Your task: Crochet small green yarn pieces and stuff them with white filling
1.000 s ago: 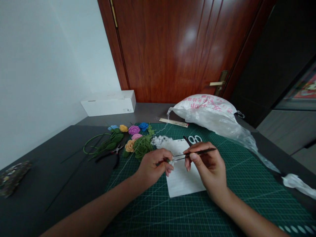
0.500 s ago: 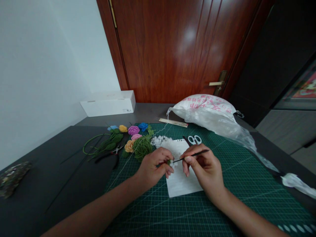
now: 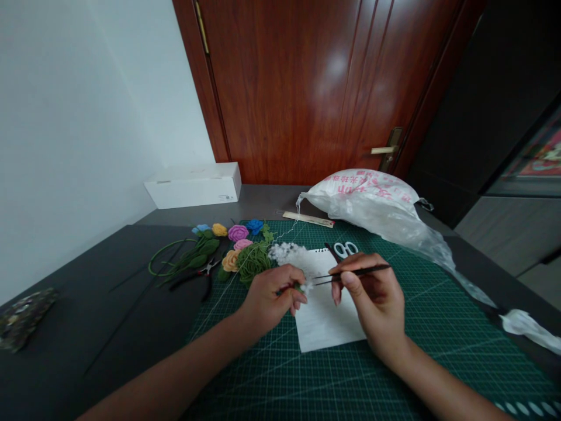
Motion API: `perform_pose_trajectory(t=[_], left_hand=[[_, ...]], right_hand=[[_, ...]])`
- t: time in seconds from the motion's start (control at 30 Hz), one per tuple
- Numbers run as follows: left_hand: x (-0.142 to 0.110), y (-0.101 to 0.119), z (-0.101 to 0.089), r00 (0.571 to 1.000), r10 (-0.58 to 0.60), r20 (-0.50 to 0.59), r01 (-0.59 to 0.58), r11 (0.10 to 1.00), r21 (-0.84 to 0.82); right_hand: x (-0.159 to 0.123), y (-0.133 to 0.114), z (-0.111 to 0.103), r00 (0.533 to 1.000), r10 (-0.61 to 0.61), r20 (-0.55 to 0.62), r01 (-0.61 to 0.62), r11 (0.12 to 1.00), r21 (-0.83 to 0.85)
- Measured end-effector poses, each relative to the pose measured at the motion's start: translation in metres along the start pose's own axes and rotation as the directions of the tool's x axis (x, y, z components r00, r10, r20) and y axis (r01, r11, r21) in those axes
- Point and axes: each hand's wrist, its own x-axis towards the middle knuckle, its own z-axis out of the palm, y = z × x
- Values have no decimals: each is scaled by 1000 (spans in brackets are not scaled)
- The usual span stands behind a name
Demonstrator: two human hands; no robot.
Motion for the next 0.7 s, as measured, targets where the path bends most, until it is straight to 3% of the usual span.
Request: perform_pose_trajectory(t=[0.13, 0.23, 0.4, 0.53, 0.7], left_hand=[[2, 0, 1, 999, -37, -9, 37, 999, -6], [2, 2, 2, 998, -67, -8, 67, 998, -12], [1, 4, 3, 999, -49, -8, 49, 999, 10], [-1, 1, 4, 1000, -24, -1, 24, 999, 26], [-3, 0, 4, 999, -44, 26, 44, 999, -4]], right_hand=[[-1, -3, -1, 998, -42, 39, 41, 998, 37], [-4, 0, 0, 992, -76, 104, 80, 996, -34], [-2, 3, 0, 990, -119, 74, 127, 985, -120], [0, 3, 1, 996, -76, 55, 83, 986, -143], [1, 7, 2, 994, 71, 79, -65, 995, -76]])
